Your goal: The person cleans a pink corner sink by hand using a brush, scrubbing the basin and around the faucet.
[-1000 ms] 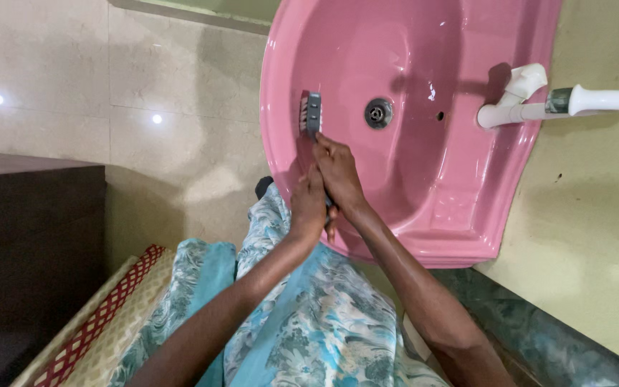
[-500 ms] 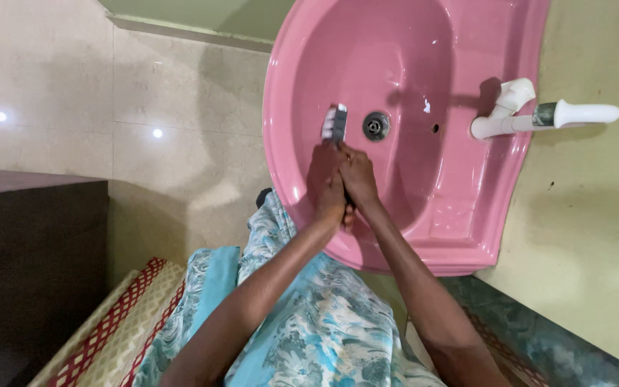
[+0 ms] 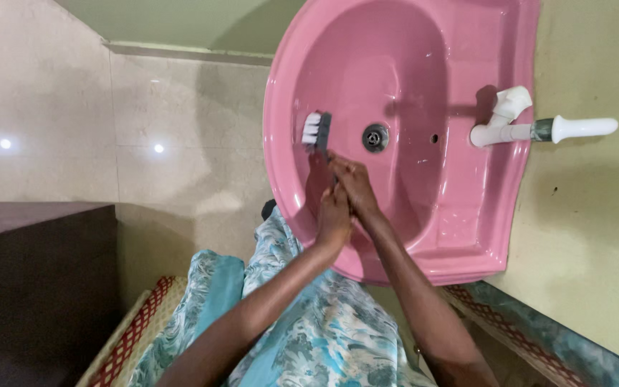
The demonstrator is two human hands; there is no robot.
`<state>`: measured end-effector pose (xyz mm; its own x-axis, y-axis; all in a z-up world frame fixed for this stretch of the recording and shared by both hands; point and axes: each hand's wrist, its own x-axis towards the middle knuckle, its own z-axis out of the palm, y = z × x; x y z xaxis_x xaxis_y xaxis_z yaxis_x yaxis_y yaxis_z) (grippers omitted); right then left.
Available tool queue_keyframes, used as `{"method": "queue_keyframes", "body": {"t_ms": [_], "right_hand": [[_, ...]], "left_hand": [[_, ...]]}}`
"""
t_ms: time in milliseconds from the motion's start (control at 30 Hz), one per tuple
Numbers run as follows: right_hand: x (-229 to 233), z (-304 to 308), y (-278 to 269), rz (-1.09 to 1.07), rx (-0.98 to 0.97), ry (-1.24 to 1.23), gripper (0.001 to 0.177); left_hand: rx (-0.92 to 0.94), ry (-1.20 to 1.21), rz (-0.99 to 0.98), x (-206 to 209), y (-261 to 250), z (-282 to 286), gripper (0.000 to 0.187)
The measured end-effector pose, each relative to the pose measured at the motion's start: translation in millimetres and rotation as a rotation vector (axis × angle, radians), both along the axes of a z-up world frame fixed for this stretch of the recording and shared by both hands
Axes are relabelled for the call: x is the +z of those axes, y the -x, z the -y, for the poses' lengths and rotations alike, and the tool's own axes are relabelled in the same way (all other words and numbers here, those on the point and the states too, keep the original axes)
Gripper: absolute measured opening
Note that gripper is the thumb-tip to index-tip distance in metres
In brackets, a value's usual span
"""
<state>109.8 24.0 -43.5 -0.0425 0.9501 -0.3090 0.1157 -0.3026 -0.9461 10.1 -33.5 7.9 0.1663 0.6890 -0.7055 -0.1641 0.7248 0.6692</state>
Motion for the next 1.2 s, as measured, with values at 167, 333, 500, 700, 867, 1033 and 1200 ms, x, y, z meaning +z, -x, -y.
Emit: {"method": "queue_keyframes", "body": {"t_ms": [167,333,500,700,867,1033,1200], "right_hand": [[50.8,17.3,51.9,-0.286,-0.186,0.263,0.06],[52.5,-63.5,67.3,-0.432,-0.349,0.146,0.062],[60.0,-24.7,90.3,-0.475,-0.342,0.155,0.061],[49.5,-68.5,85.8,-0.514,-0.328,0.068,0.053],[63.1,-99.6,72.5,-0.522,-0.403,0.069,0.052],[93.1,-41.0,100.6,-0.445,-0.306,0.214,0.056],[86.8,-80.3,98.0,-0.605,-0.412,0.064,0.057]], "left_hand": [[-0.018,-0.291,-0.264,30.1,38.9,16.5,0.037],[-0.067,-0.556,-0.578,17.8,44.2,-66.4,0.039],[-0.048,-0.646,-0.539,35.4,71.1,-32.3,0.038],[-0.059,-0.583,-0.629,28.2,64.5,-80.1,0.04],[-0.103,-0.483,-0.67,43.1,44.1,-112.4,0.04],[-0.112,-0.37,-0.767,65.7,75.5,-37.4,0.043],[-0.121,-0.467,-0.765,40.0,68.4,-90.7,0.051]]}}
